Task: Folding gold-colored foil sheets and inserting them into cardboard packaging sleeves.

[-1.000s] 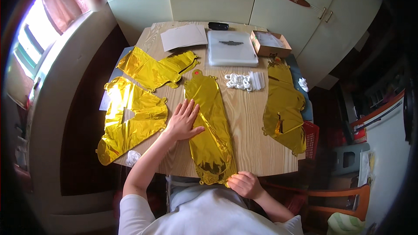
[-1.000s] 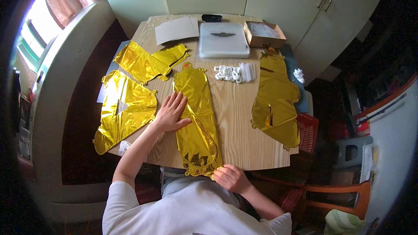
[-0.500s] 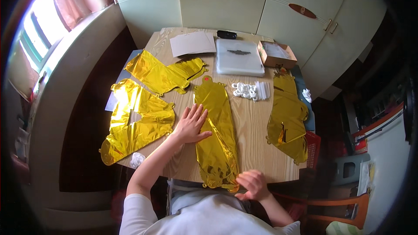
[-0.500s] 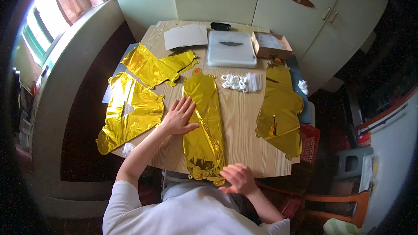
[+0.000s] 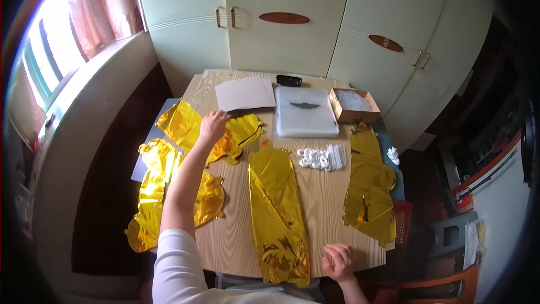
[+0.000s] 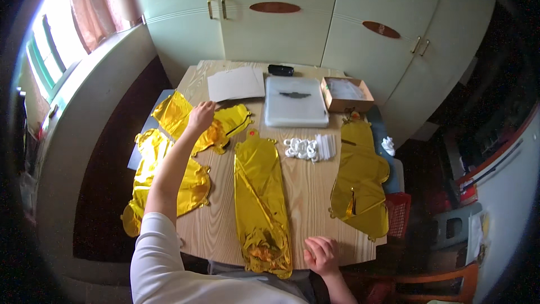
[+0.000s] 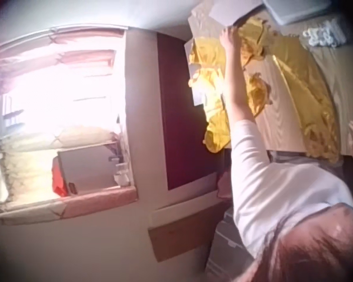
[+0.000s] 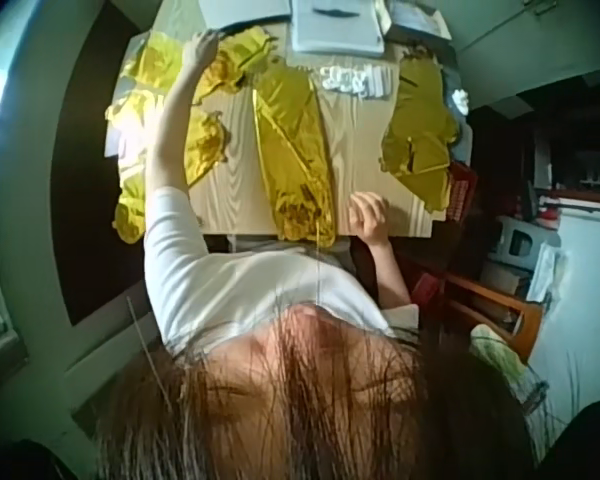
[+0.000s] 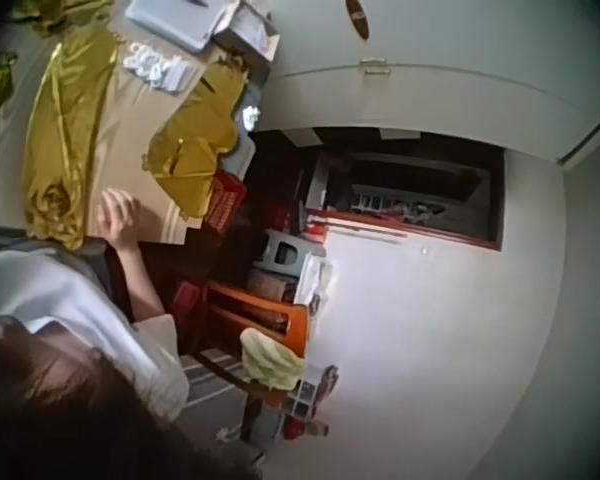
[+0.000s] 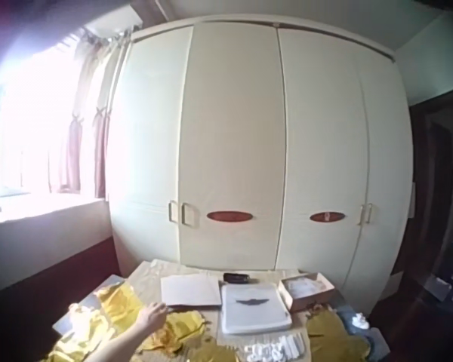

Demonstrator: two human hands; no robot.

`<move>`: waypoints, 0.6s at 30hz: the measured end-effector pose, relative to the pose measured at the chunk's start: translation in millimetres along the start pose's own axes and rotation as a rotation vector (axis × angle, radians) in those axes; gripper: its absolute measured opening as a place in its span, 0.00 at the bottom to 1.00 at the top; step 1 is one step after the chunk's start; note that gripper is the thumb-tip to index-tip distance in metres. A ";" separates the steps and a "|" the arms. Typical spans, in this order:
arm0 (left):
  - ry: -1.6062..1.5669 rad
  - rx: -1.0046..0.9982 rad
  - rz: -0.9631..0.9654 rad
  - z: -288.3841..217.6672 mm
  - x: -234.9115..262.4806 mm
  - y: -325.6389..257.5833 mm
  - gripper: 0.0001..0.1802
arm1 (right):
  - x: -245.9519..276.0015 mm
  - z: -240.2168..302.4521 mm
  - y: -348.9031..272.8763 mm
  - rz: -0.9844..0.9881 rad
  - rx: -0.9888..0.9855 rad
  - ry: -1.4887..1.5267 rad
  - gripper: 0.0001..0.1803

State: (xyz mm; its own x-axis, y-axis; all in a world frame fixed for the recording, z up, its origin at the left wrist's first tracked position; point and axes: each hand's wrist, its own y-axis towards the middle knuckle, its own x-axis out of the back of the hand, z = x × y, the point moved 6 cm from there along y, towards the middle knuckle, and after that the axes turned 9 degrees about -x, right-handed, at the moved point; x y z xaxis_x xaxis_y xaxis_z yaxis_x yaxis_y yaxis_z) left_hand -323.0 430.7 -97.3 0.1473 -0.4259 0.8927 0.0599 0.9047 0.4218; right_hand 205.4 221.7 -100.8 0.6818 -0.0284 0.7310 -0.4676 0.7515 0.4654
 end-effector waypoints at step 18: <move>-0.034 -0.083 -0.565 -23.7 127.5 -26.3 0.03 | 1.9 -16.8 7.2 -0.037 -0.170 0.242 0.10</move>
State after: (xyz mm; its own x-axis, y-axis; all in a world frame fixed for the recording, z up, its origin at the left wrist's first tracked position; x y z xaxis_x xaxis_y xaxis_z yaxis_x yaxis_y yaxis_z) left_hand -282.4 352.8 1.7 0.0385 -0.8423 0.5376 0.1972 0.5338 0.8223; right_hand 212.8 238.2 -104.4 0.8205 0.0847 0.5654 -0.3530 0.8530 0.3845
